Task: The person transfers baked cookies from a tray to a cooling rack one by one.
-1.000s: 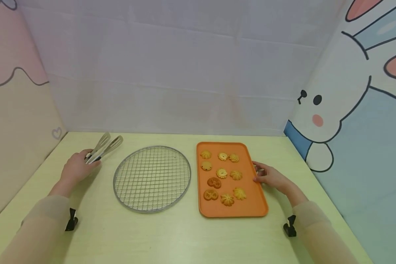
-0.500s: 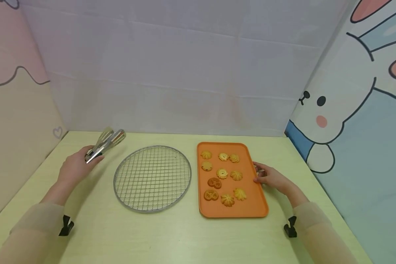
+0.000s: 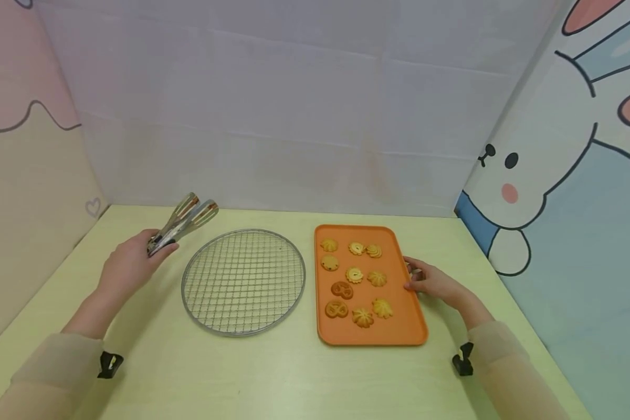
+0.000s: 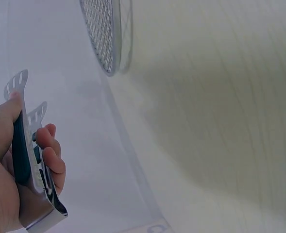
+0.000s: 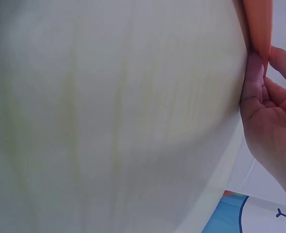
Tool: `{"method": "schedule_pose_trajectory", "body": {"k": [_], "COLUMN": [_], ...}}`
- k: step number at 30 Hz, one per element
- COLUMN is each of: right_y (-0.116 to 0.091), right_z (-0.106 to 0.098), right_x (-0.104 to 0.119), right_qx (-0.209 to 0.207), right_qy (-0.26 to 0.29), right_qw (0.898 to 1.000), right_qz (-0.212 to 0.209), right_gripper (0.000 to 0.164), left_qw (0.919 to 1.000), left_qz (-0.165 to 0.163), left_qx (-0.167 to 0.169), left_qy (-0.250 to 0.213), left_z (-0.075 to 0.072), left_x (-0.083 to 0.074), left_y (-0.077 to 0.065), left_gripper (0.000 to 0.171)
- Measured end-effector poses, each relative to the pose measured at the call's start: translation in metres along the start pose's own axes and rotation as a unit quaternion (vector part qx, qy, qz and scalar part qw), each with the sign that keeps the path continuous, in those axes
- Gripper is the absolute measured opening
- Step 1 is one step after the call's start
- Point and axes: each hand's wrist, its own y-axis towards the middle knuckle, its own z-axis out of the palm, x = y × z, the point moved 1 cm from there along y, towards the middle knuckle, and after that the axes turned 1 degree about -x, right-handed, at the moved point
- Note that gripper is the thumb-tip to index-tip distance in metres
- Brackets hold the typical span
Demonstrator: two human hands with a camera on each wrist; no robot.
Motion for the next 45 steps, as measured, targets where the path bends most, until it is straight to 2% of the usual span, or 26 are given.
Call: {"method": "schedule_pose_trajectory", "body": {"k": [12,19,27,35,45], "right_y": [0.002,0.004,0.003,0.003,0.002], "right_z": [-0.002,-0.001,-0.002,-0.001,-0.001], "right_x": [0.001,-0.001,0.002,0.002,0.005], "right_qx": [0.015,0.022,0.017,0.022,0.025], "right_qy": [-0.017,-0.020,-0.025,-0.021,-0.021], "right_qw": [1.000,1.000,1.000,1.000,0.999], "right_qz": [0.007,0.006,0.006,0.006,0.005], "right_gripper": [0.075,0.075,0.074,0.075,0.074], "left_qw": [0.9982,0.9965,0.9934,0.9891,0.9804], "left_qz": [0.058,0.083,0.113,0.142,0.191], "left_qx": [-0.016,0.009,0.020,0.037,0.050], "left_qy": [0.001,-0.002,-0.011,-0.006,-0.007], "left_z": [-0.005,-0.005,-0.004,0.005,0.028], "left_x": [-0.047,-0.072,-0.101,-0.122,-0.142], "left_y": [-0.011,-0.020,-0.027,-0.031,-0.033], "left_gripper": [0.059,0.063,0.059,0.054,0.051]}}
